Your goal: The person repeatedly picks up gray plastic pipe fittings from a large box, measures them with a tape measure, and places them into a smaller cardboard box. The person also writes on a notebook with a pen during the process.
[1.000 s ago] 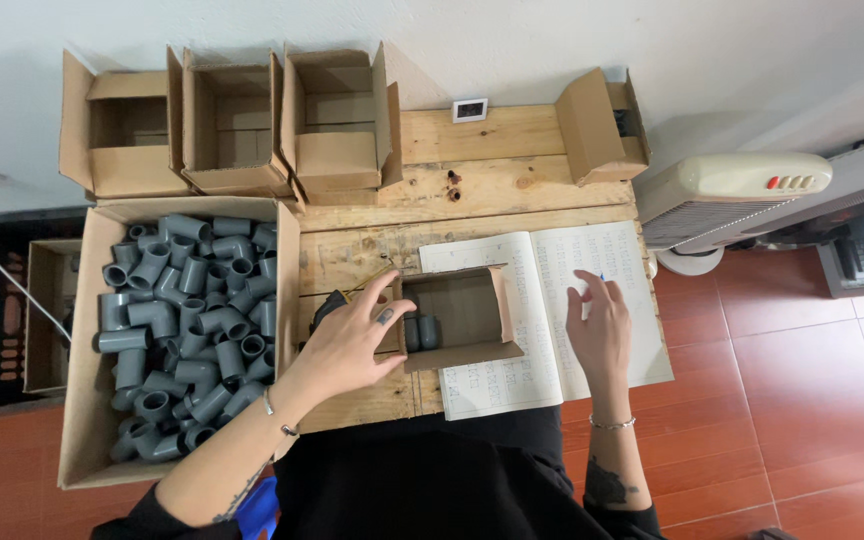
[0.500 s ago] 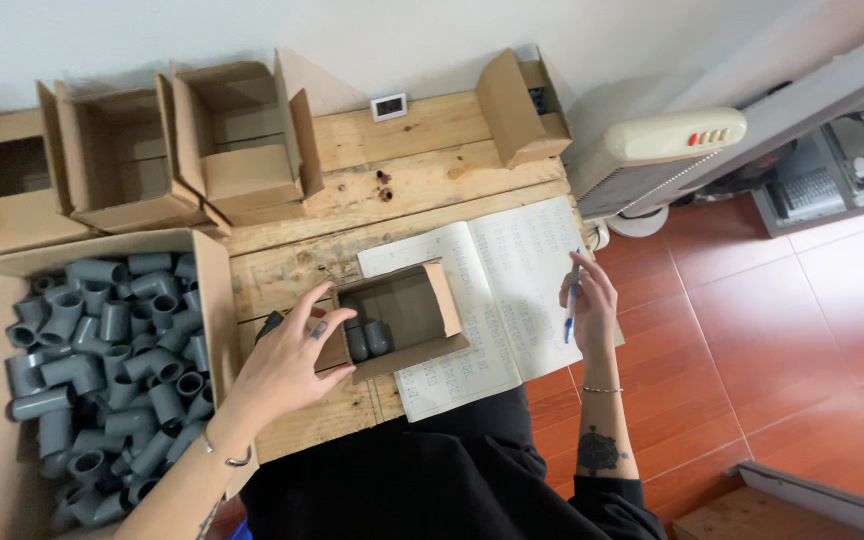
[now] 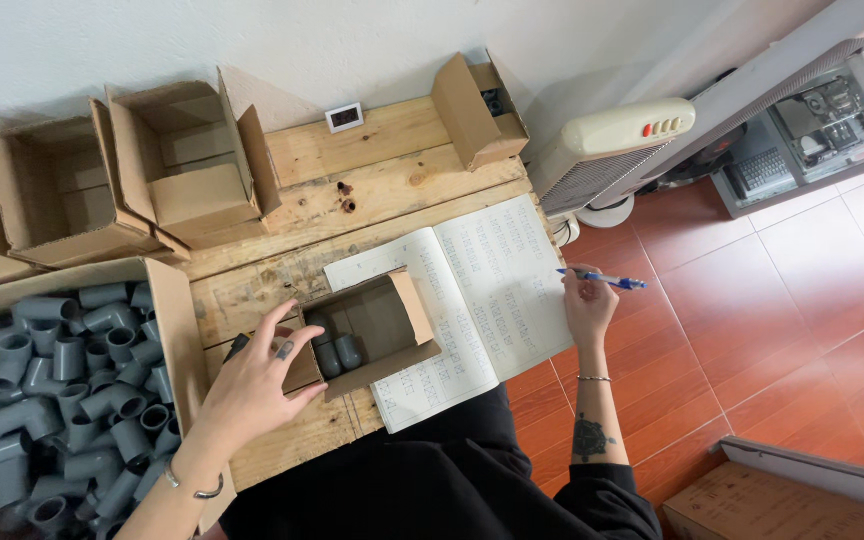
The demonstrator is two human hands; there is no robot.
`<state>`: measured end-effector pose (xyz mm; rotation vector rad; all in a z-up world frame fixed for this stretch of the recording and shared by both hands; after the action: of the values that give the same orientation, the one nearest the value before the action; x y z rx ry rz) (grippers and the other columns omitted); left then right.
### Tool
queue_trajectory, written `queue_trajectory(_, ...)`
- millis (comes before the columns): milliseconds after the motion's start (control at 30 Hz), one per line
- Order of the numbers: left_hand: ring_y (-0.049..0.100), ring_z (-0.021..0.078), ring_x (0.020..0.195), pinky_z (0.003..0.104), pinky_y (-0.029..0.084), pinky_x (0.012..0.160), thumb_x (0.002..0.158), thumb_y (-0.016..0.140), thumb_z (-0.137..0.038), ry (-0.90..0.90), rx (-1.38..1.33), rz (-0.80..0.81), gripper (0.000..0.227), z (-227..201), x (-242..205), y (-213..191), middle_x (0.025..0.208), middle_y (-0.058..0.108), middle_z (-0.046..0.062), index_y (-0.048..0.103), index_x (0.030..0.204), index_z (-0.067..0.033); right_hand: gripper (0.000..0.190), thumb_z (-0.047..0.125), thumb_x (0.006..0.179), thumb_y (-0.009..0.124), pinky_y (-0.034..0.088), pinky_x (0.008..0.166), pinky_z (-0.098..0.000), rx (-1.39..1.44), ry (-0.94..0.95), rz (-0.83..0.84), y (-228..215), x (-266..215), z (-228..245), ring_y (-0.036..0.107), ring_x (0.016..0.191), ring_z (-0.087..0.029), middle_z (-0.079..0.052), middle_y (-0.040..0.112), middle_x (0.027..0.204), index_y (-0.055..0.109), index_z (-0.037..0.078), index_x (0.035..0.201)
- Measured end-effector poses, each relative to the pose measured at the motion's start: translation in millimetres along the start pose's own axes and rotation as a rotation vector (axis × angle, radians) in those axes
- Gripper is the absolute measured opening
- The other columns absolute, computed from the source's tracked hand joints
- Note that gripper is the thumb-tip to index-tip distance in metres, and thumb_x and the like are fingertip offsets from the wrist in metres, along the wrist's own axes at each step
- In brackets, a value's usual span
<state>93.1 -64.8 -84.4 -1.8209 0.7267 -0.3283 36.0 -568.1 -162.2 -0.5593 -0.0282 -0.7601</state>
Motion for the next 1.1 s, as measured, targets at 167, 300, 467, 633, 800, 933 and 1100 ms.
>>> queue_trajectory(167,0.064,0.0182,0.102,0.035,0.065,0.058,0.076,0.082,-0.048,0.006,-0.005,-0.028,0.068,-1.0,-0.8,-1.9,0.153,0.029,0.01,0.049,0.132,-0.0272,0.007,0.015,0.098,0.068,0.047,0.061,-0.0221,-0.185,-0.037,-0.024,-1.3,-0.2,1.6,0.056,0.063,-0.005,0.003,0.065,0.07,0.073,0.011,0.094)
queue_trajectory(300,0.063,0.0195,0.1,0.032,0.065,0.056,0.078,0.082,-0.048,0.002,-0.018,0.007,0.069,-1.7,0.8,-1.8,0.155,0.027,0.012,0.046,0.133,-0.0262,0.009,0.015,0.097,0.067,0.044,0.063,-0.0218,-0.161,0.011,-0.022,-1.6,-2.2,4.3,0.051,0.063,-0.004,0.004,0.061,0.07,0.071,0.012,0.09)
queue_trajectory(467,0.062,0.0203,0.106,0.034,0.066,0.059,0.078,0.081,-0.047,0.0,-0.022,0.0,0.068,-2.0,0.1,-1.8,0.155,0.027,0.012,0.047,0.133,-0.027,0.01,0.014,0.096,0.066,0.044,0.062,-0.0226,-0.208,-0.015,-0.022,0.2,-1.6,7.4,0.05,0.062,-0.004,0.004,0.059,0.065,0.072,0.012,0.087)
queue_trajectory(633,0.063,0.0233,0.101,0.036,0.064,0.061,0.078,0.081,-0.048,-0.01,-0.015,-0.004,0.067,-1.5,-0.6,-2.0,0.155,0.027,0.011,0.047,0.133,-0.0292,0.009,0.01,0.096,0.065,0.05,0.065,-0.0239,-0.173,-0.02,-0.008,-0.5,-2.7,6.9,0.058,0.066,-0.008,0.0,0.067,0.074,0.071,0.009,0.09)
queue_trajectory(800,0.062,0.0193,0.06,0.036,0.062,0.058,0.079,0.08,-0.05,-0.031,-0.009,0.047,0.071,0.4,0.0,1.0,0.157,0.024,0.011,0.043,0.136,-0.0309,0.009,0.008,0.1,0.063,0.046,0.061,-0.024,-0.119,-0.083,-0.022,-1.7,-2.7,11.7,0.054,0.065,-0.008,0.0,0.066,0.077,0.07,0.008,0.094)
queue_trajectory(933,0.061,0.019,0.058,0.035,0.062,0.057,0.078,0.081,-0.049,-0.021,-0.01,0.033,0.072,-2.0,-0.4,-2.6,0.157,0.024,0.011,0.044,0.136,-0.0297,0.012,0.001,0.099,0.065,0.046,0.058,-0.0198,-0.095,-0.215,0.093,15.8,-1.8,29.6,0.057,0.068,-0.009,-0.007,0.071,0.096,0.071,0.005,0.109)
queue_trajectory(1100,0.063,0.0187,0.07,0.035,0.063,0.059,0.079,0.08,-0.049,-0.012,0.011,0.019,0.069,-2.9,-1.8,-2.7,0.156,0.024,0.01,0.046,0.136,-0.0289,0.02,0.005,0.095,0.074,0.062,0.075,-0.0423,-0.454,-0.714,0.193,51.5,-8.2,72.1,0.073,0.094,-0.027,-0.012,0.075,0.109,0.075,0.01,0.114)
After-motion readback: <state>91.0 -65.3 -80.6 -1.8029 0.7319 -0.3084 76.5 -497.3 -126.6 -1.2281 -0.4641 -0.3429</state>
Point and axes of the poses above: each hand's wrist, its own x-axis towards the middle knuckle, its own y-axis out of the palm, z = x × y, the point moved 9 cm from there along x, towards the middle knuckle
